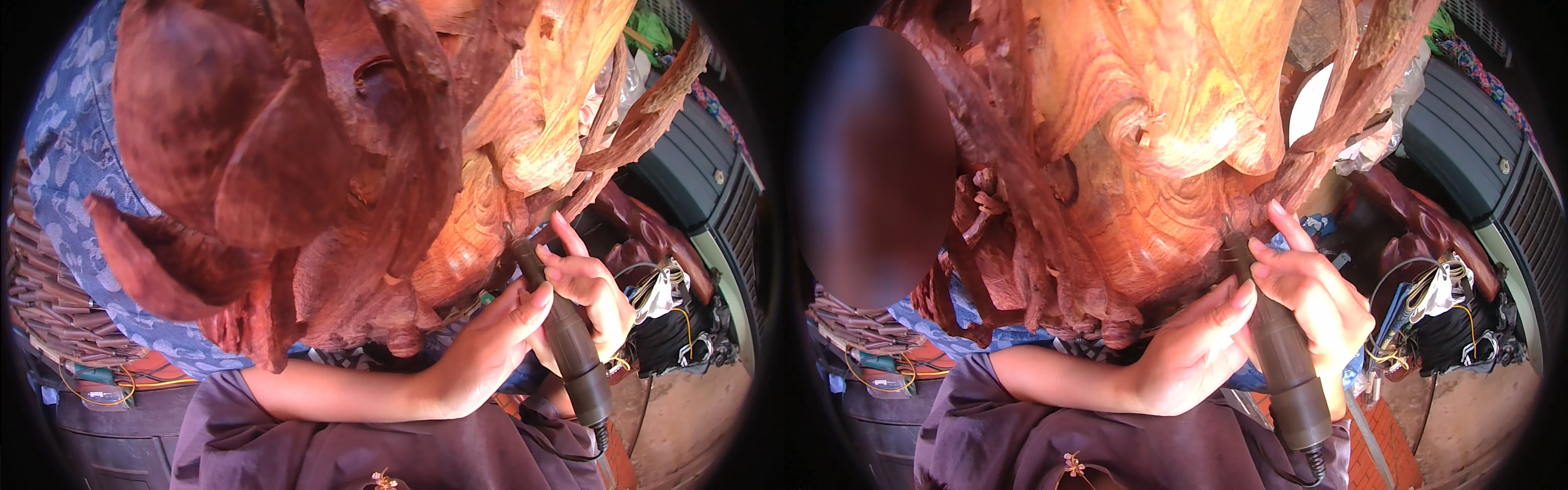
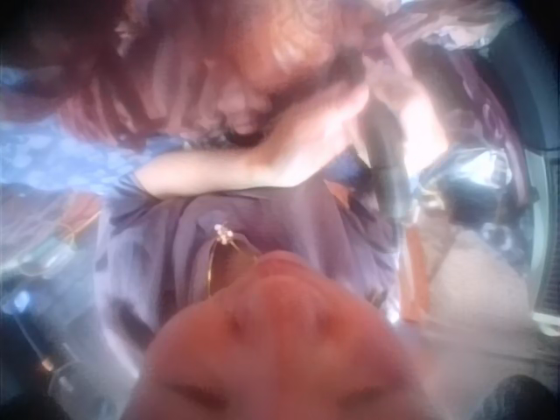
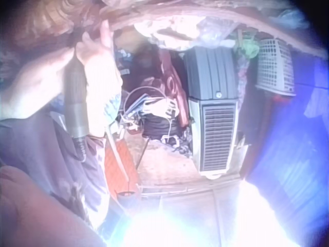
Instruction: The person carves a large wooden sculpture using a rotary tool and then switches to a chisel and mallet. They refine details on the sculpture's surface, occasionally selecting different chisels from a nearby basket.
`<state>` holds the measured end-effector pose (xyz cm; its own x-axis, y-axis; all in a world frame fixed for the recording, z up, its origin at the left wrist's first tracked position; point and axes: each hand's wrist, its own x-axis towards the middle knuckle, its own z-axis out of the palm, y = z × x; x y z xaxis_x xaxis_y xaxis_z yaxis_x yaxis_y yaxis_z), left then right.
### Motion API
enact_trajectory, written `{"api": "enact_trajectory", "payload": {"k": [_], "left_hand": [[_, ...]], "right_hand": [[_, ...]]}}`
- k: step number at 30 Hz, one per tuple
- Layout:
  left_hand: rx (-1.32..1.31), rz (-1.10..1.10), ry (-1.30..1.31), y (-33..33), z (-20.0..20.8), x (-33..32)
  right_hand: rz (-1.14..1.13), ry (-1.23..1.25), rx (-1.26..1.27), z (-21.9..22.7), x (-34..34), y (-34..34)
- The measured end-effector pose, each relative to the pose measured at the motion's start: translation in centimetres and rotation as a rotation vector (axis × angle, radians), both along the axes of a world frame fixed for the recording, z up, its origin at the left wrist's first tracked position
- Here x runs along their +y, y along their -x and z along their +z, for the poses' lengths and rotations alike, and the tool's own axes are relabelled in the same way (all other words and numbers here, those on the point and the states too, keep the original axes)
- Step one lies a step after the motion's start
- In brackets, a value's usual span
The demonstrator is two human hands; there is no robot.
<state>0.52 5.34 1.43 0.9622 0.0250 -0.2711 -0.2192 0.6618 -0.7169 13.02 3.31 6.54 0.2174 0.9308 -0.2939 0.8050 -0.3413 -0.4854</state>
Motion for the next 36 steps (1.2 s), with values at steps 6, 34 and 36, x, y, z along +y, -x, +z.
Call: {"api": "enact_trajectory", "payload": {"k": [6,34,36], "left_hand": [[-0.006,0.028,0.007,-0.2,-0.2,-0.9],[-0.084,0.137,0.081,-0.5,-0.4,-0.7],[-0.062,0.058,0.021,-0.2,-0.3,-0.3]], "right_hand": [[-0.023,-0.031,0.012,-0.3,-0.2,0.0],[-0.009,-0.013,0.014,-0.1,0.2,0.0],[-0.003,-0.006,0.009,0.2,0.2,0.0]]}}
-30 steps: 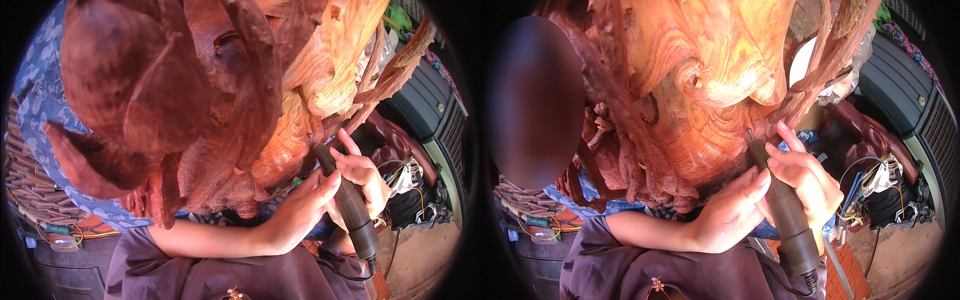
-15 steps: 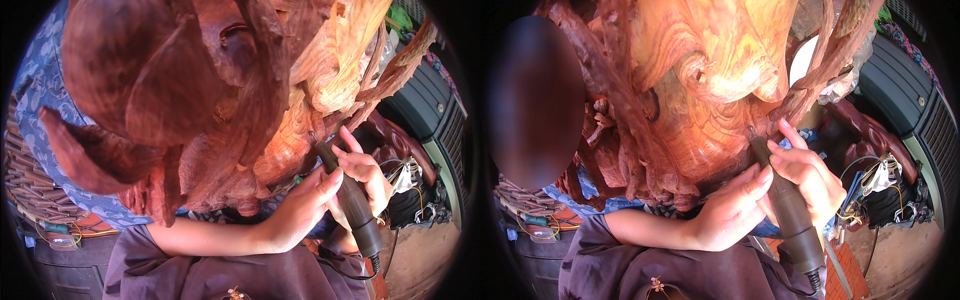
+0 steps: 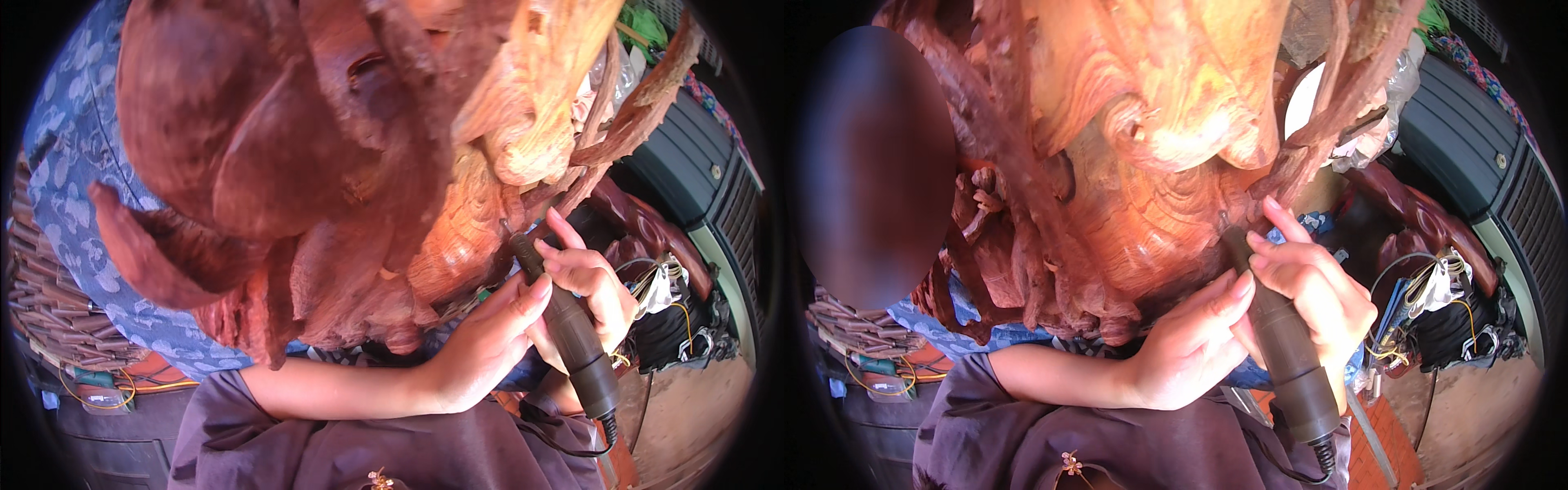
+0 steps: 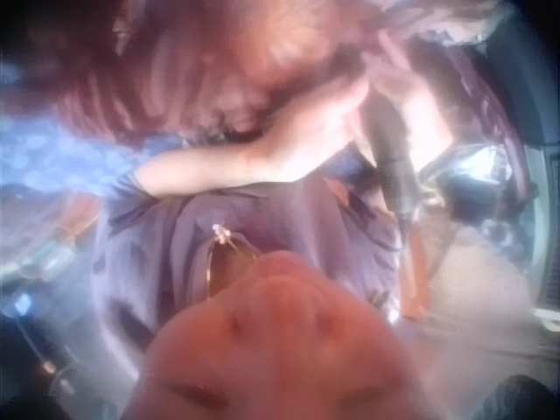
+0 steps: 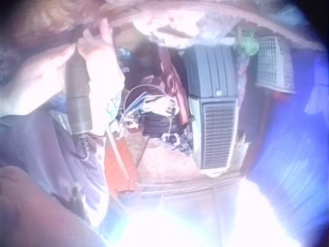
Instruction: The person carves a large wooden sculpture using a rotary tool and then switches to a chisel and mallet. They refine details on the sculpture's surface, occasionally selecting different chisels from a nearby basket.
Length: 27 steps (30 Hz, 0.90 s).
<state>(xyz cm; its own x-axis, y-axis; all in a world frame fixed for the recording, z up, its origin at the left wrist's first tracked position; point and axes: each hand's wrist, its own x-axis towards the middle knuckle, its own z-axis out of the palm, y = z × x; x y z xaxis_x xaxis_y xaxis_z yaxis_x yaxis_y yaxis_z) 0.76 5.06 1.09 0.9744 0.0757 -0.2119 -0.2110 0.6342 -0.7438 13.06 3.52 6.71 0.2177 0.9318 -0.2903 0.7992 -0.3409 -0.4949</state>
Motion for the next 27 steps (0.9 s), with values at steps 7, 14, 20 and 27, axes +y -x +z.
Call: {"api": "enact_trajectory", "payload": {"k": [7,14,20,27], "left_hand": [[-0.008,-0.040,-0.232,0.4,0.7,0.1],[0.044,-0.143,-0.214,0.7,0.6,-0.8],[0.022,-0.078,-0.193,0.8,0.1,-0.7],[0.080,-0.116,-0.320,0.3,0.1,-0.2]], "right_hand": [[0.028,0.002,-0.024,1.4,0.2,-0.1],[0.041,-0.029,-0.044,1.0,-0.5,-0.4],[0.034,-0.015,-0.046,0.7,-0.5,-0.1],[0.066,-0.039,-0.062,0.5,-0.8,-0.5]]}}
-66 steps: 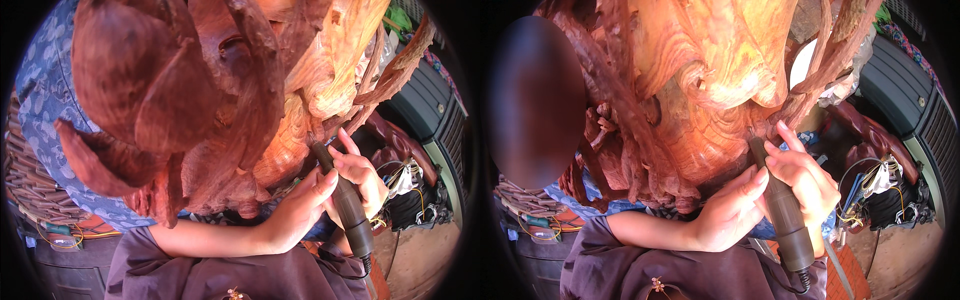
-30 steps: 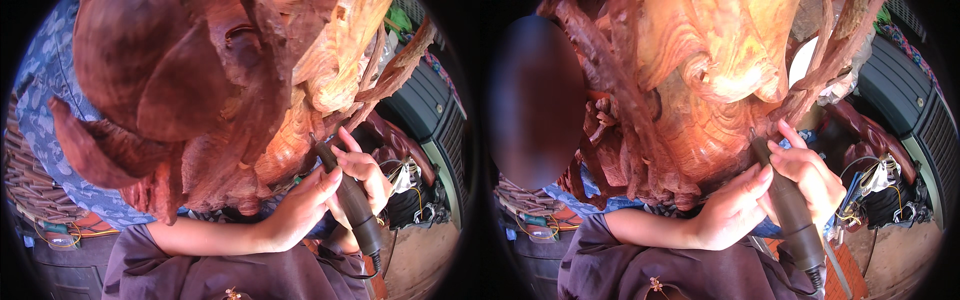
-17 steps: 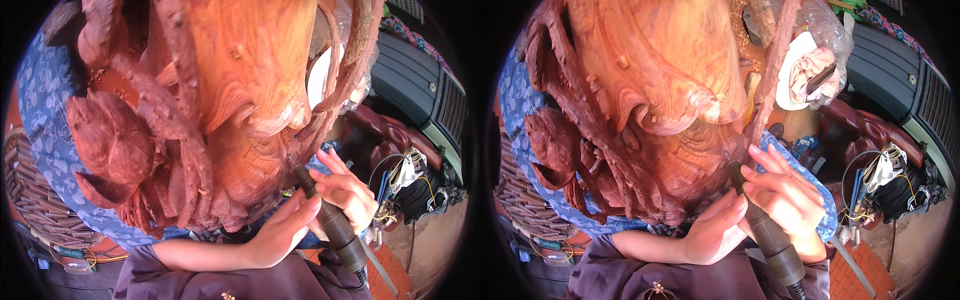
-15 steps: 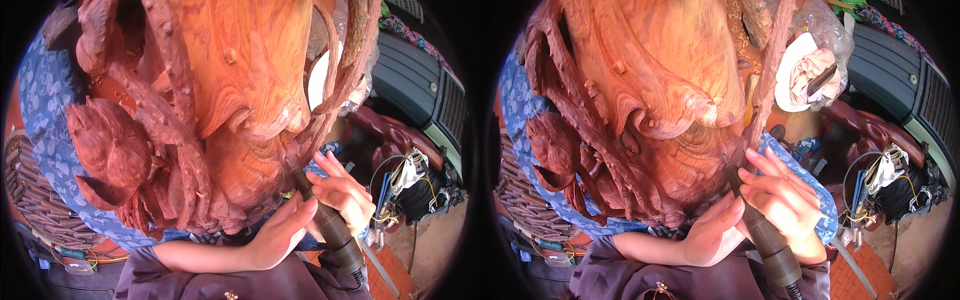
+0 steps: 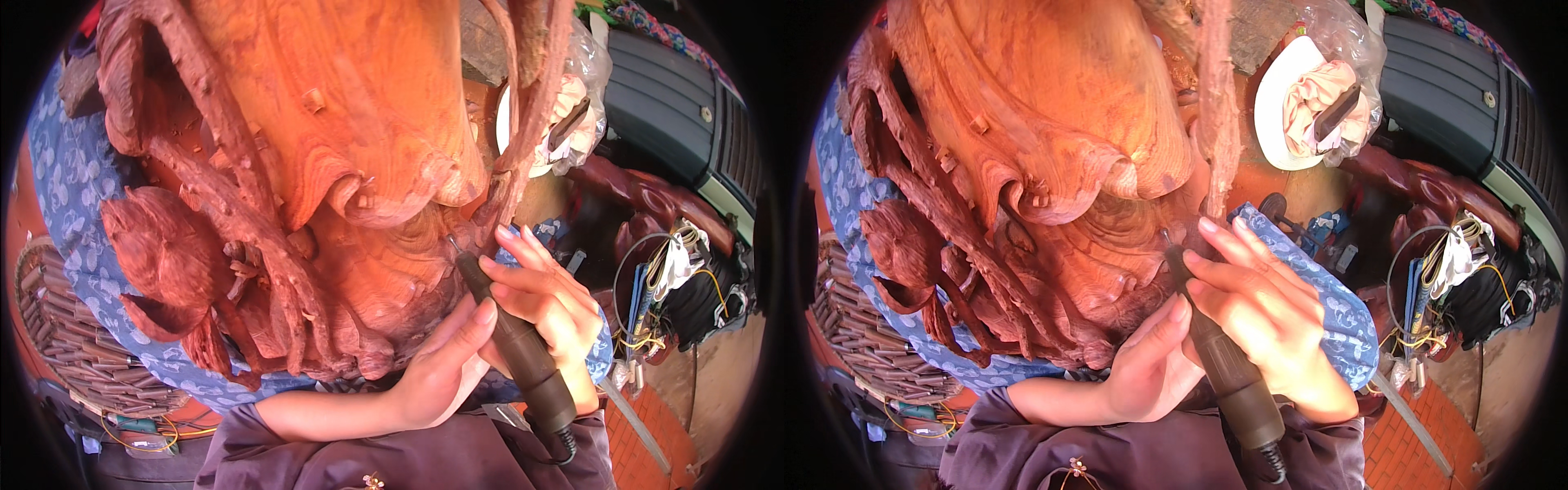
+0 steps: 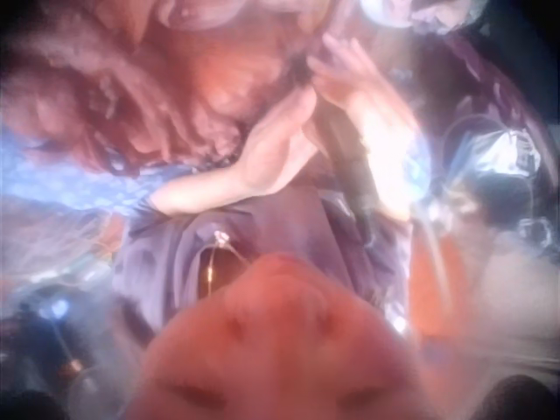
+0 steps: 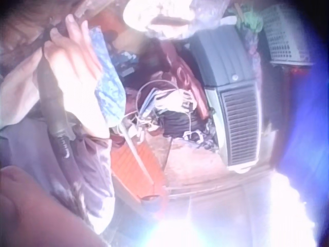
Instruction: The person carves a large wooden sculpture using a rotary tool and then switches to a chisel and mallet. They refine details on the sculpture's surface, occasionally selecting different chisels from a nearby basket.
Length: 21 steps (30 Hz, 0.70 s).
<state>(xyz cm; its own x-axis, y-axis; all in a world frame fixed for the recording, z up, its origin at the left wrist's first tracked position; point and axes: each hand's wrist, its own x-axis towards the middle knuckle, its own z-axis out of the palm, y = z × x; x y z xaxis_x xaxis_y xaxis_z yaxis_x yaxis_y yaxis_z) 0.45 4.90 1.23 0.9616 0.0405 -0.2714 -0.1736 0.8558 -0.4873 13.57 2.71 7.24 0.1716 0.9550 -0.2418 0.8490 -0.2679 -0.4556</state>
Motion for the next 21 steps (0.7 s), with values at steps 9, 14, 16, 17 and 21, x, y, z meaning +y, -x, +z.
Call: {"api": "enact_trajectory", "payload": {"k": [9,14,16,17,21], "left_hand": [[0.024,-0.012,0.053,0.2,-0.5,0.3],[0.027,0.001,0.061,-0.2,-0.6,0.6],[0.040,0.002,0.071,-0.3,-0.5,0.7],[0.053,0.000,0.082,-0.3,-0.5,0.8],[0.090,-0.013,0.117,-0.4,-0.4,0.9]], "right_hand": [[0.008,-0.005,0.021,-0.9,0.0,-0.1],[-0.019,0.006,0.000,-1.2,-0.1,0.1],[-0.027,0.005,-0.018,-1.3,0.1,0.3],[-0.031,0.005,-0.027,-1.4,0.2,0.4],[-0.052,0.034,-0.042,-1.3,0.6,0.5]]}}
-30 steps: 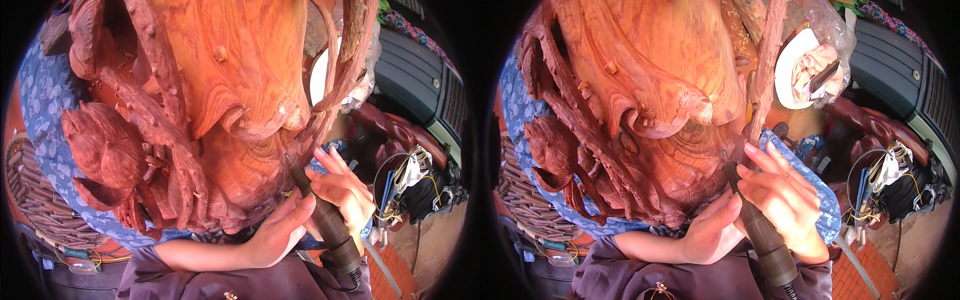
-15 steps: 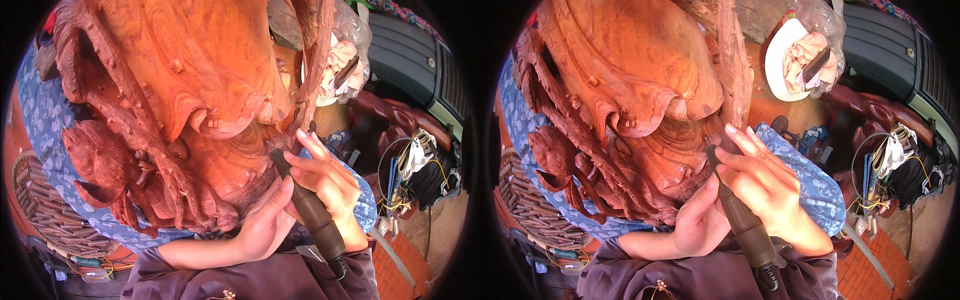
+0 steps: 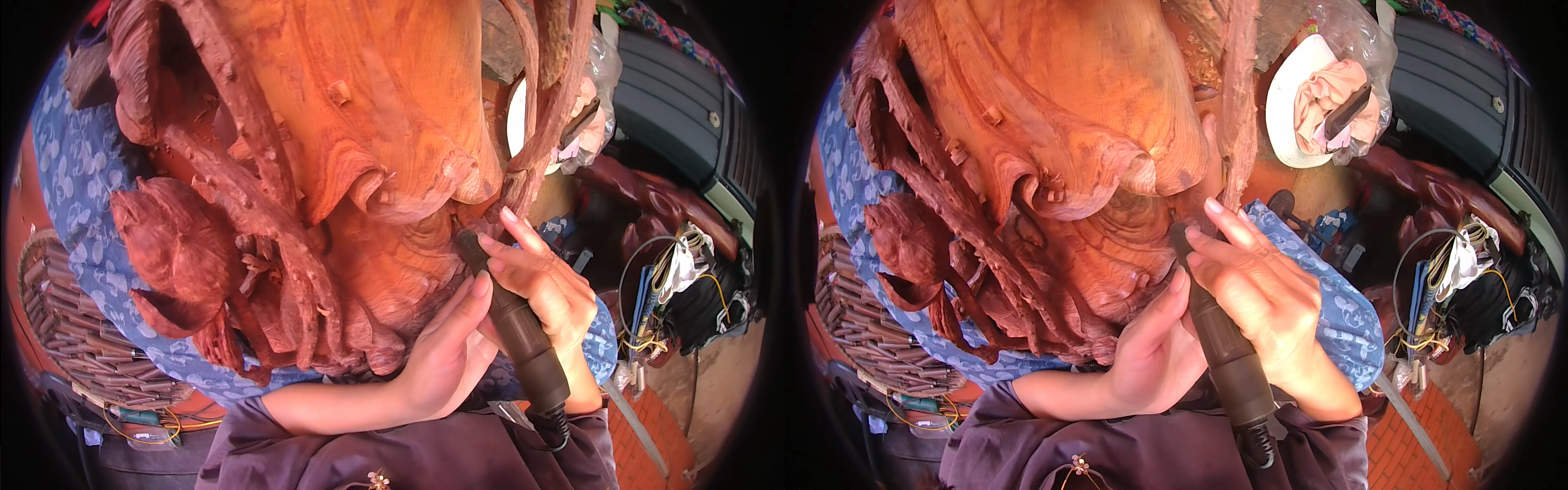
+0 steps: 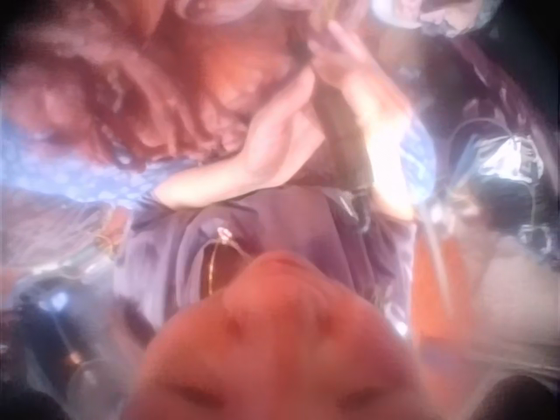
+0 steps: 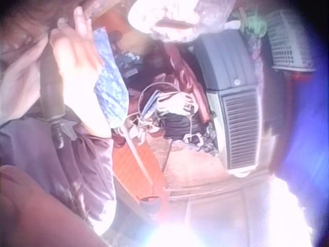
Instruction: The person carves a large wooden sculpture using a rotary tool and then switches to a chisel and mallet. They refine details on the sculpture's surface, occasionally selecting different chisels from a nearby basket.
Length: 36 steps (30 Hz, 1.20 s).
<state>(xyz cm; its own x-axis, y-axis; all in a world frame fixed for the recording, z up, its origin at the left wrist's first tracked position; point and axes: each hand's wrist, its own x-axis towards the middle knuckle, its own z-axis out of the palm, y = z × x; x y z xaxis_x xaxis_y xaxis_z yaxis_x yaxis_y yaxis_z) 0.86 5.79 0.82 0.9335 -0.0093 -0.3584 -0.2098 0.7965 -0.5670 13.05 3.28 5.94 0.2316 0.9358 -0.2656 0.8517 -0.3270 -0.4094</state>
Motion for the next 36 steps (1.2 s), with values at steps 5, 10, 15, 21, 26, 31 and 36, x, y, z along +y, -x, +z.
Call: {"api": "enact_trajectory", "payload": {"k": [5,10,15,21,26,31,36], "left_hand": [[-0.016,0.097,0.099,0.0,-0.3,-0.4],[-0.022,0.072,0.099,0.1,-0.3,-0.2],[-0.001,0.034,0.099,0.2,0.3,-0.2],[0.068,-0.045,0.079,0.1,0.1,-0.7],[0.109,-0.061,0.046,-0.3,0.1,-0.6],[0.114,-0.056,0.048,-0.4,-0.2,-0.8],[0.152,-0.062,-0.028,-0.5,-0.2,-0.9]], "right_hand": [[0.025,-0.015,-0.025,-0.4,-0.1,-0.3],[-0.002,-0.011,-0.029,-0.3,0.3,0.2],[0.016,-0.004,-0.022,0.1,-0.1,0.2],[-0.001,0.033,0.013,0.3,0.2,0.1],[-0.005,0.014,0.015,-0.2,-0.1,-0.3],[-0.024,-0.001,0.016,-0.3,0.2,0.0],[-0.014,-0.010,-0.001,-0.6,0.1,-0.2]]}}
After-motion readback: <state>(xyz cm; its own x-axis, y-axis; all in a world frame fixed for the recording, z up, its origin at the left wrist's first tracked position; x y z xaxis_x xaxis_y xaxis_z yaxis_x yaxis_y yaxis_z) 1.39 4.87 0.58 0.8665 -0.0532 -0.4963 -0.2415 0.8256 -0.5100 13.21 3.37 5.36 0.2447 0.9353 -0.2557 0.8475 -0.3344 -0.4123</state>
